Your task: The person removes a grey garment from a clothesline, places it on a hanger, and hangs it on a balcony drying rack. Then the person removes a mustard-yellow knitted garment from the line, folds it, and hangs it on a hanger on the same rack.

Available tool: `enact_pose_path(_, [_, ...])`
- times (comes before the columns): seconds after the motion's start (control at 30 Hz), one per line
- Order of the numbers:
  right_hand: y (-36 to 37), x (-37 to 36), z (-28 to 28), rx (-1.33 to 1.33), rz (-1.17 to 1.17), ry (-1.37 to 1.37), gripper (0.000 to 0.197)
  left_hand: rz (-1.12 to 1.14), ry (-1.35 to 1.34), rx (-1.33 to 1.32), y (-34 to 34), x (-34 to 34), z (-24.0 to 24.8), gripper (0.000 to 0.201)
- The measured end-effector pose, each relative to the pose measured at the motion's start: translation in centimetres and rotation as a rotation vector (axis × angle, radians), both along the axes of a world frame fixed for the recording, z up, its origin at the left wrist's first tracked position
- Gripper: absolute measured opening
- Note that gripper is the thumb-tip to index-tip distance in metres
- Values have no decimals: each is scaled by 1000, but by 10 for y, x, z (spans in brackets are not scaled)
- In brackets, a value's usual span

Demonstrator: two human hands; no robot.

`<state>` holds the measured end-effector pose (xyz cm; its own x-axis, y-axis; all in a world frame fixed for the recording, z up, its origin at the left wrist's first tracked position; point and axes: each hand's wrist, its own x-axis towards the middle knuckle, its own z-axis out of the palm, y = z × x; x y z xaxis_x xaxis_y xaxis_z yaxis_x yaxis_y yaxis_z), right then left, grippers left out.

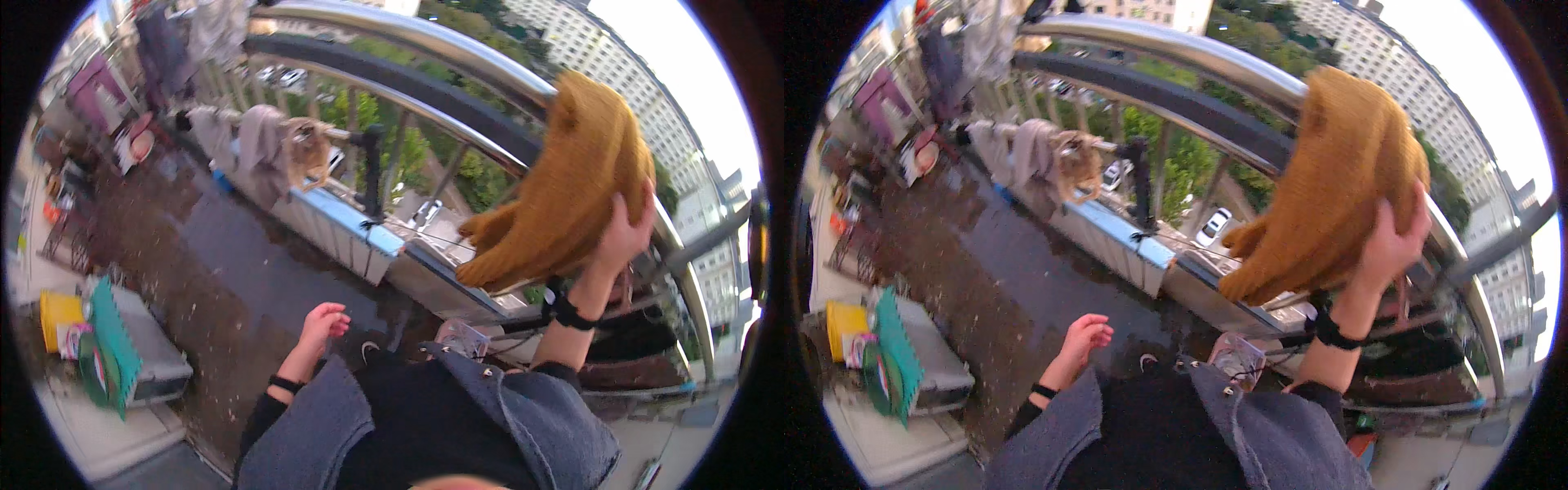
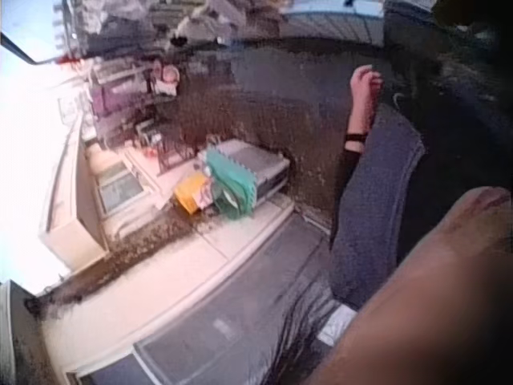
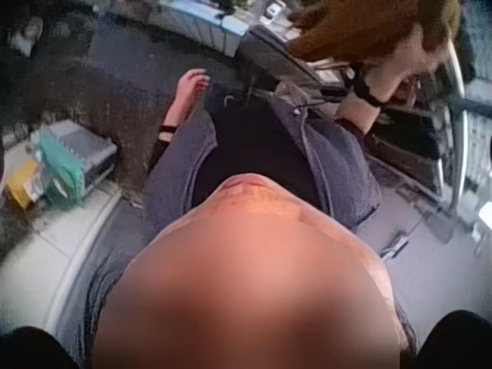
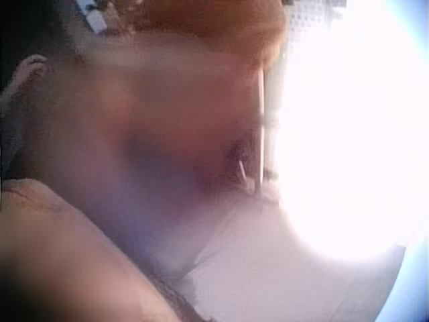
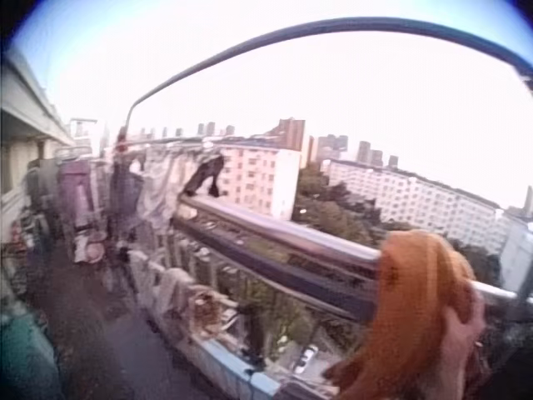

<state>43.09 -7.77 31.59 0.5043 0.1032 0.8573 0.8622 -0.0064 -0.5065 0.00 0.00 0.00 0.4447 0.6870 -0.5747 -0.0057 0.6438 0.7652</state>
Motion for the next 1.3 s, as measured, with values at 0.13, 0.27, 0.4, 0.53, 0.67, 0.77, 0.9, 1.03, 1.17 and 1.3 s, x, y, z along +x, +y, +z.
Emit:
enact_pose_path(0.13, [6,-6,-20,-37,-125,-53,46,8,-12,-18,22,-4,1,21])
enact_pose_path(0.27, [6,-26,-17,-91,-197,-34,44,-122,8,-21,55,-16,9,20])
enact_pose_path(0.4, [19,-94,-9,-144,-585,-447,43,-146,-17,61,100,-54,18,19])
enact_pose_path(0.53, [84,-190,-24,-34,-49,-283,45,-94,-34,66,137,-112,25,19])
enact_pose_path(0.67, [187,-278,-74,-346,499,4,39,-8,-25,47,161,-173,24,20])
enact_pose_path(0.77, [261,-333,-127,-593,999,469,37,112,-71,36,174,-223,23,20])
enact_pose_path(0.9, [355,-385,-200,-806,1045,591,44,296,-56,14,185,-281,13,19])
enact_pose_path(1.03, [439,-399,-247,-767,1026,1088,68,418,-64,-27,190,-315,3,19])
enact_pose_path(1.17, [518,-401,-280,-690,716,1259,92,439,-28,-35,211,-335,-3,20])
enact_pose_path(1.3, [566,-413,-314,-527,1060,1196,90,490,-23,1,249,-353,-2,21])
